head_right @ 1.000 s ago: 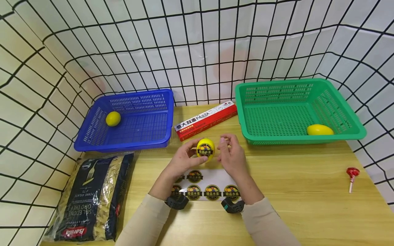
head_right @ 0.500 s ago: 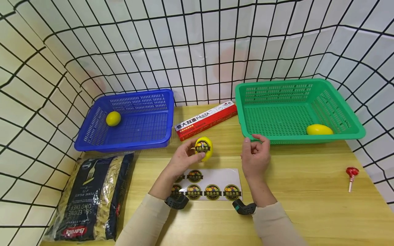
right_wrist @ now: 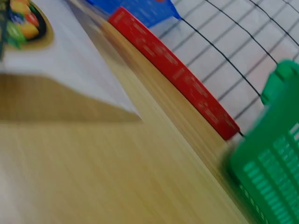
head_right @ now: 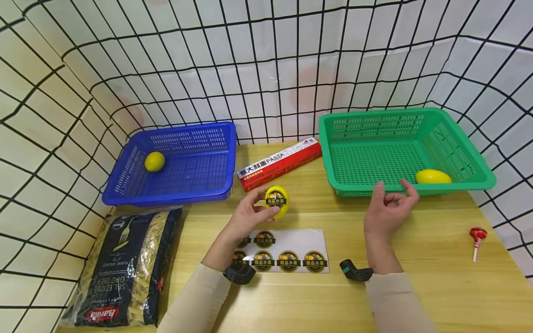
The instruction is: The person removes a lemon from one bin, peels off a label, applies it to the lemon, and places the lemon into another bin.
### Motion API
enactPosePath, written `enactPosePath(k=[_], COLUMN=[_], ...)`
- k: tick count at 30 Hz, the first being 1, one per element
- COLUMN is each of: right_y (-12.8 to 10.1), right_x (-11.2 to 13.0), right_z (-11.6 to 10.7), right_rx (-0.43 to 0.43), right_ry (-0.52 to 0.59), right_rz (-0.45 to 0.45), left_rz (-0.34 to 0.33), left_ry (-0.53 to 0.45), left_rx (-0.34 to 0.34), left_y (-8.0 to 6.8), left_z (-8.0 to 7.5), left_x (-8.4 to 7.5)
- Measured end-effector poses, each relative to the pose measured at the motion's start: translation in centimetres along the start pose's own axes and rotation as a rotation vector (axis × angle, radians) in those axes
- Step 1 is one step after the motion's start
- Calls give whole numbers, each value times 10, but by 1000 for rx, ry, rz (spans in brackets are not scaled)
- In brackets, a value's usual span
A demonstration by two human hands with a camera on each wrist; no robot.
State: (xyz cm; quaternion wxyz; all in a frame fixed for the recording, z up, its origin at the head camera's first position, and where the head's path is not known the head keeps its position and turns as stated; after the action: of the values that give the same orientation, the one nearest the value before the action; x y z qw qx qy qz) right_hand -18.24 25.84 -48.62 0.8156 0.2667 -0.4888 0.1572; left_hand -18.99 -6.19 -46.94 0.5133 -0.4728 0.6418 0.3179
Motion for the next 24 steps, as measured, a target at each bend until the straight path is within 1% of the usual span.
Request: enactPosePath(k=[2, 4, 12, 17, 24], right_y=[7, 12, 26, 30, 29], right_x=[-1, -1, -5, -10, -13], right_z=[-3, -4, -9, -12, -15], right_rx=[-24, -31, -23, 1, 3], right_ry=[-10, 5, 34, 53, 106], right_rz=[8, 22, 88, 106, 184], left_rz=[-4, -5, 23, 19, 20], left_ry=[6, 8, 16, 9, 44], left_rx=[-4, -7, -4, -6, -29], left_y=[0, -1, -1, -1, -3], left_z=[0, -1, -1, -1, 2], left_x=[0, 0, -1, -1, -1])
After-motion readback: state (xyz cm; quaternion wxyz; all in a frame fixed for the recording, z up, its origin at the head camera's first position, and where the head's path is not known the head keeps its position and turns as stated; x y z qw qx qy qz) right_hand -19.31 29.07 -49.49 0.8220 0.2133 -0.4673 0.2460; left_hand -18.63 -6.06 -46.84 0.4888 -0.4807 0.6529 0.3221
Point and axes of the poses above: each hand's wrist, its own y-axis towards the middle knuckle, its own z-axis out of the palm, x = y × z, the point moved 3 cm from there along y, towards the middle knuckle, and after that the axes turned 14 degrees about y, right-handed, at the moved point
